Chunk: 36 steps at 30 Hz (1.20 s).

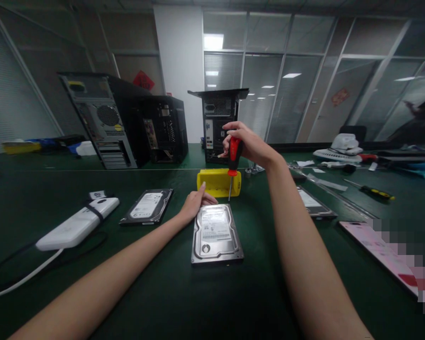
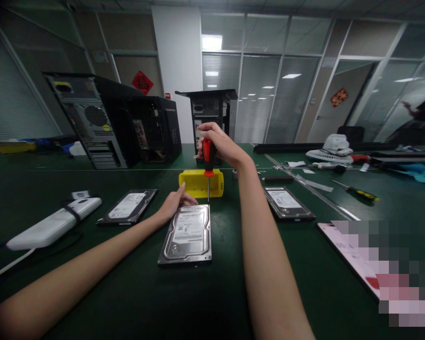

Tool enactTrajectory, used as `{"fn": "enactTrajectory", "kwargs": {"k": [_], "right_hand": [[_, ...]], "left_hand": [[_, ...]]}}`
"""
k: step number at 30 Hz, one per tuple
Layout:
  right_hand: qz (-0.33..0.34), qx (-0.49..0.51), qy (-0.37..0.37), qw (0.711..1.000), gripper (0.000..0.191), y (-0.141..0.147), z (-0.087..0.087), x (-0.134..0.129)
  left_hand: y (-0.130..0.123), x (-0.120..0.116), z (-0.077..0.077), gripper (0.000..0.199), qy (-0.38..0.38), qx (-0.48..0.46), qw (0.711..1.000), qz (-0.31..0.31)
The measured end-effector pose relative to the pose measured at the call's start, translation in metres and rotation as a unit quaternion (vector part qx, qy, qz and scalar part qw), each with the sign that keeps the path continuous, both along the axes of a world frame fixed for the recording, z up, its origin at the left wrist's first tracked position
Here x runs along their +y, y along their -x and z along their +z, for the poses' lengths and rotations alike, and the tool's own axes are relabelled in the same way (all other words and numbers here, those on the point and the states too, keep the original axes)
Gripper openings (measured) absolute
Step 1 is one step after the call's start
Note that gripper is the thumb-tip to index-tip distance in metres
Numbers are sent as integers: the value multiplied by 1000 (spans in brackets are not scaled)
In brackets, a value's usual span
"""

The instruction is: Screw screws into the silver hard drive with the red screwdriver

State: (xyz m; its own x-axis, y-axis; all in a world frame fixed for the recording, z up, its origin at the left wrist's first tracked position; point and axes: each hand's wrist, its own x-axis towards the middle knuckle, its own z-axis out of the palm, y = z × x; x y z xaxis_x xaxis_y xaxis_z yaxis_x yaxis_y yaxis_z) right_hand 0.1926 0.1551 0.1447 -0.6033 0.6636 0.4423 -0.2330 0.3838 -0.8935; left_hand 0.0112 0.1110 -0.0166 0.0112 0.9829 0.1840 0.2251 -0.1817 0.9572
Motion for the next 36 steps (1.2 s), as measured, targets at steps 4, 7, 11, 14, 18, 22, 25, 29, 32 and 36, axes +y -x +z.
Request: {"fn": "enactTrajectory", "kwargs": {"k": [4, 7, 11, 14, 18, 22, 25, 29, 32, 36], "right_hand": [[-2, -10, -12, 1000, 7, -1, 0, 1], [-13, -18, -35, 999, 17, 1, -1, 4], [-52, -35, -66, 996, 26, 3, -2, 7], [-67, -48, -76, 994, 27, 2, -2, 7], [-39, -60, -92, 993, 22, -1, -1, 5], [-34, -69, -120, 990, 22, -2, -1, 1], [-17, -58, -139, 988, 22, -2, -1, 1], [14, -49, -138, 989, 24, -3, 0, 1], [20, -46, -135, 990, 24, -3, 0, 0], [8, -43, -137, 990, 24, -3, 0, 0]], "left_hand": [[1, 1, -1, 74, 0, 7, 1000, 3], [1, 2, -2, 74, -3, 10, 1000, -1], [2, 2, -2, 74, -4, 14, 1000, 0], [2, 2, -3, 74, -5, 14, 1000, 4], [3, 4, -4, 75, -2, 23, 1000, 5], [2, 4, -4, 75, -5, 18, 1000, 3], [2, 3, -3, 75, -5, 22, 1000, 5], [2, 3, -4, 75, -9, 30, 999, 10], [3, 4, -5, 76, -11, 36, 999, 7], [3, 5, -6, 77, -8, 33, 999, 3]]}}
